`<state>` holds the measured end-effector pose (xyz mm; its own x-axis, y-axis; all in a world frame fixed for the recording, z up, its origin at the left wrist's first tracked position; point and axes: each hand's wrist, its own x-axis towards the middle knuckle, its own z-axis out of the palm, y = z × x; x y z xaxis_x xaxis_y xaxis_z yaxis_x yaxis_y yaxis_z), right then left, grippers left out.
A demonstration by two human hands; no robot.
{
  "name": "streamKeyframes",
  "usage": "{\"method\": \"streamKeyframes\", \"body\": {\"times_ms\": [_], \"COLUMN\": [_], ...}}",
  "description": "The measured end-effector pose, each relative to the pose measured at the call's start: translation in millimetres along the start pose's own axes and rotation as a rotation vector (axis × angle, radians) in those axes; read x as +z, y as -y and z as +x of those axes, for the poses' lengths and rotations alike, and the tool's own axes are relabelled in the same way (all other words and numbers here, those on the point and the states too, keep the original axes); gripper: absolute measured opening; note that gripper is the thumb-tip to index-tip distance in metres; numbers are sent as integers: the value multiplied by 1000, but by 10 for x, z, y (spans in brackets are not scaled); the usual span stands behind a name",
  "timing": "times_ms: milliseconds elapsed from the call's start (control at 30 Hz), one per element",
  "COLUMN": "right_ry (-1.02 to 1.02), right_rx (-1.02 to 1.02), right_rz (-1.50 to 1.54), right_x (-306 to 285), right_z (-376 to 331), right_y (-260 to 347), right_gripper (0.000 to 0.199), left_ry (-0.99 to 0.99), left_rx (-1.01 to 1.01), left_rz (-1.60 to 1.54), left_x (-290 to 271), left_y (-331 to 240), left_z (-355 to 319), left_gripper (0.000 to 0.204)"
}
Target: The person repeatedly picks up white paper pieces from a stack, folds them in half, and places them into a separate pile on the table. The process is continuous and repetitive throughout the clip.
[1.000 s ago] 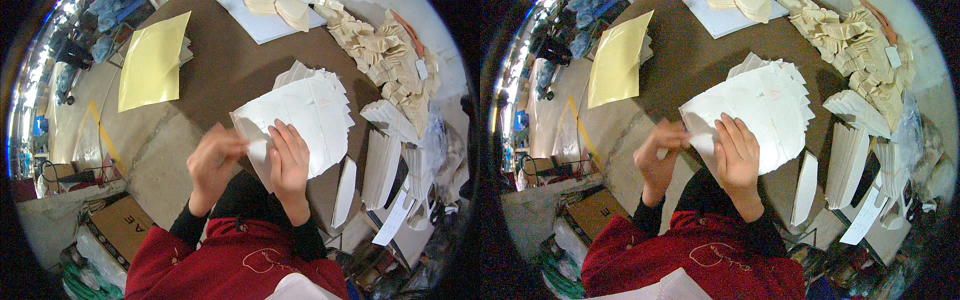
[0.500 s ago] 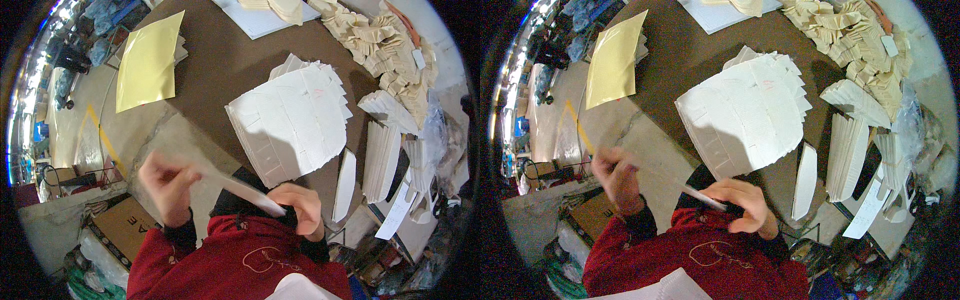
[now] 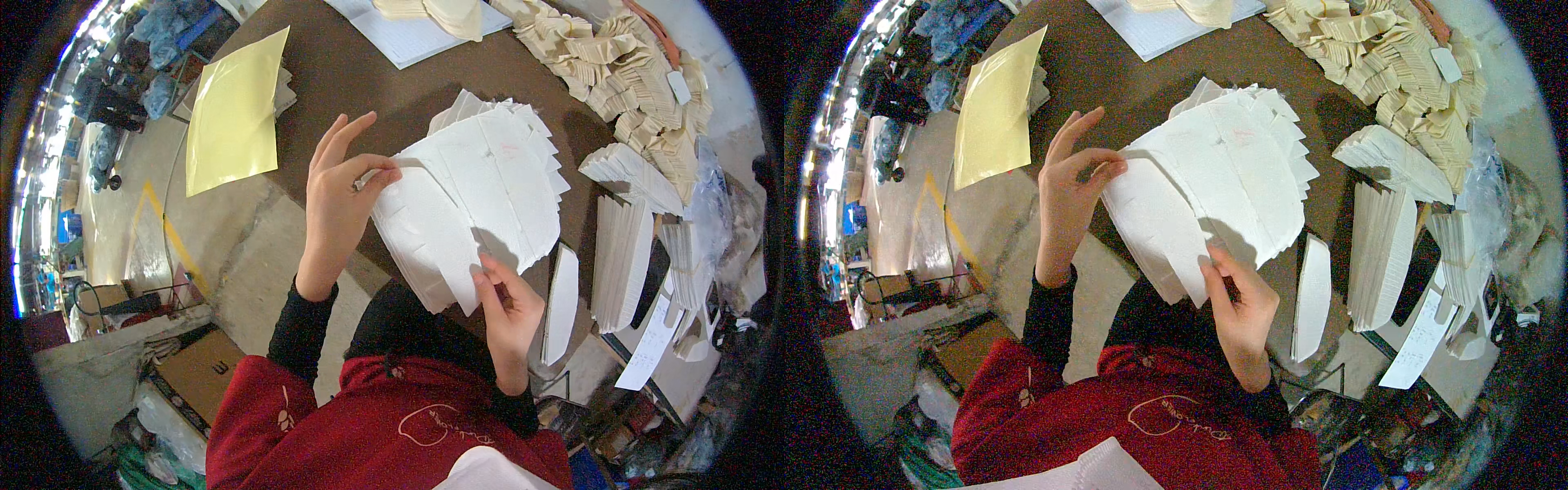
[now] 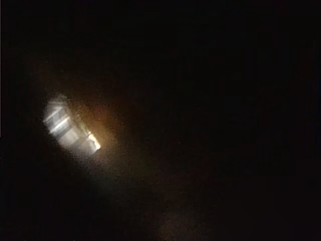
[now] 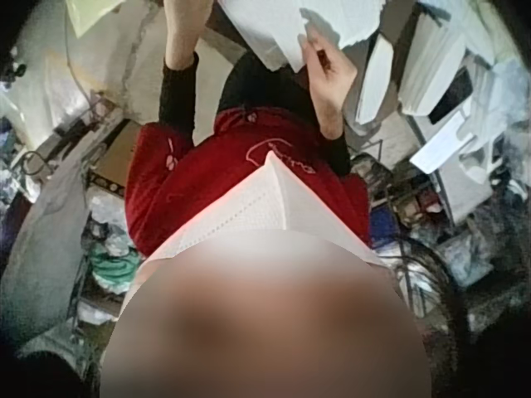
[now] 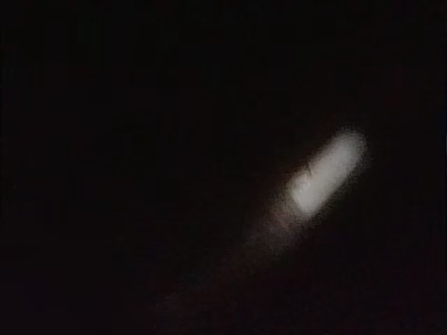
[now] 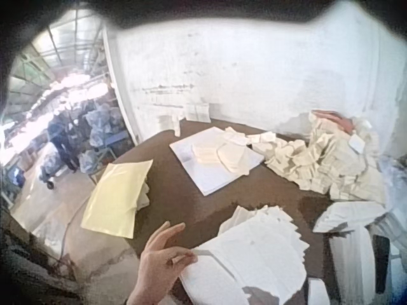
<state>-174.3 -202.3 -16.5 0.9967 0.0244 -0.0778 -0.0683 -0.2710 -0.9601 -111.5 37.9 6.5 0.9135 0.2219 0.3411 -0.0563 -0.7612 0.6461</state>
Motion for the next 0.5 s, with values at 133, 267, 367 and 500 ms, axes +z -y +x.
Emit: {"method": "streamKeyframes", "body": {"times_ms": [133,267,367,500], "right_ry": [-13,-25,-24,-22], "right_rx": [-24,-59,-20,12], "right_rz": [-67,-82,-81,-77], "right_x": [36,58,45,30], "right_z": [87,112,112,120], "right_y": [13,-18,-45,-66], "right_gripper": [23,22,21,20], "left_ry": [5,-6,-25,-42], "left_rx": [37,98,128,110], "left_rz": [84,184,155,132], "left_x": [67,80,90,123], "left_y": [23,20,12,15], "left_z": [111,120,109,108], "left_gripper": [10,9,9,10]}}
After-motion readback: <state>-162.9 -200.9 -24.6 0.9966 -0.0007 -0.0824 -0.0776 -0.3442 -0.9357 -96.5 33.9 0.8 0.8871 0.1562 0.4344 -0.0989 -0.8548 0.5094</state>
